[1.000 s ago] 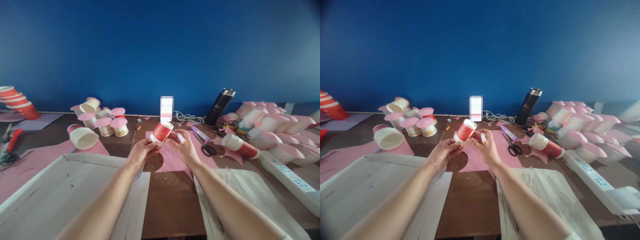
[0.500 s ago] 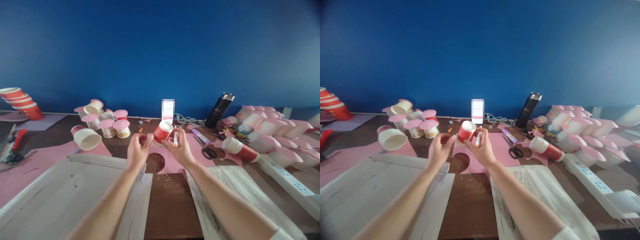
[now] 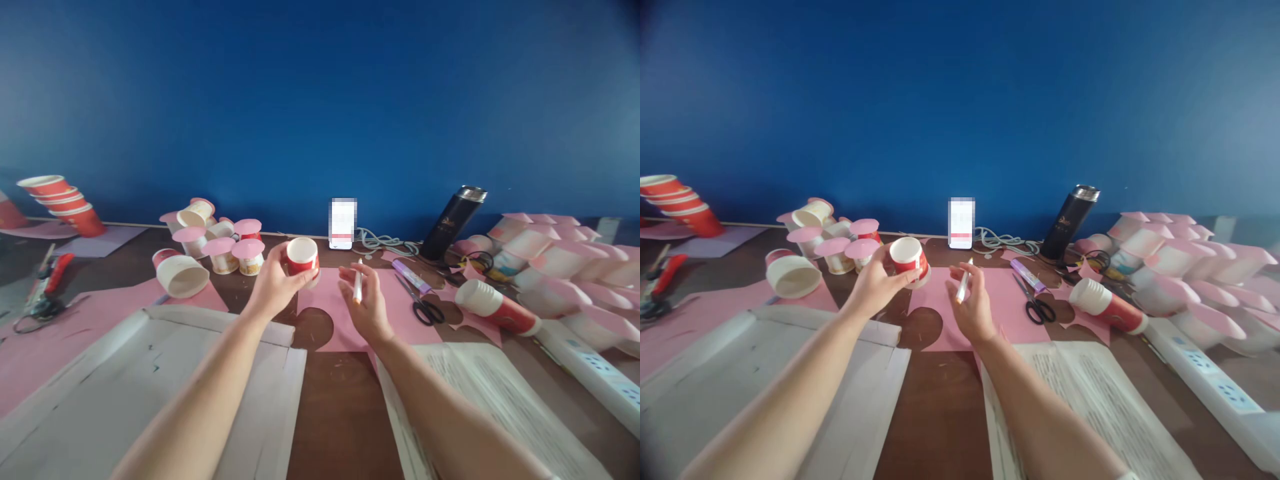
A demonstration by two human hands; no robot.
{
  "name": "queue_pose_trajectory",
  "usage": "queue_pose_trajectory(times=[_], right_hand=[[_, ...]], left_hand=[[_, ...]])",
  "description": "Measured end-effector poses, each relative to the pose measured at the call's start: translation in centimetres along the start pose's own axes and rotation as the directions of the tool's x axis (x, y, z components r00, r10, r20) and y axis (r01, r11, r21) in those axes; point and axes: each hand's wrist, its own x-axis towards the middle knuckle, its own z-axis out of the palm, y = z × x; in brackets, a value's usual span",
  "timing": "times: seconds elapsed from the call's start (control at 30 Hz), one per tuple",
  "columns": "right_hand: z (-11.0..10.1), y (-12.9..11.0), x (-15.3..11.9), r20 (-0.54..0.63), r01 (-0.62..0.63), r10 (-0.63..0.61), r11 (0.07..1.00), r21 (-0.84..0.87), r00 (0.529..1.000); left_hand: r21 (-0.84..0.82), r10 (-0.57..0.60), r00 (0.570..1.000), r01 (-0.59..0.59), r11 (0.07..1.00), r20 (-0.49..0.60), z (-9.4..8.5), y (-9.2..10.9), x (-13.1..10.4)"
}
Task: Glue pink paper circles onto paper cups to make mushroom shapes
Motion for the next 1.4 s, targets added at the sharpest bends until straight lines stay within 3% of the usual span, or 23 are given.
queue_pose_trajectory(times=[0.1,0.2,0.53,1.03,1.4], right_hand=[[-0.3,1.2,0.5,-0.085,-0.159,0.172,0.978,0.138,0.982],[-0.5,1.6,0.7,-0.118,-0.225,0.247,0.959,0.172,0.962],[-0.9,0.9,0.6,-0.175,-0.175,0.162,0.982,-0.064,0.971],[-0.6,0.8,0.5,-0.127,-0.141,0.134,0.989,-0.047,0.983],[-0.7,0.6,0.4,-0.078,-0.236,0.233,0.971,-0.038,0.969]], left_hand=[[-0.011,-0.037,0.999,0.037,0.999,0.001,0.2,-1.0,0.1],[0.011,-0.02,0.998,0.019,1.0,0.062,0.9,-1.8,-0.5],[0.198,-0.066,0.973,0.021,0.98,0.223,1.6,-2.8,-0.6],[0.287,-0.11,0.956,0.029,0.957,0.272,1.7,-2.8,-0.1],[0.307,-0.13,0.951,0.039,0.951,0.282,1.9,-3.3,0.1]])
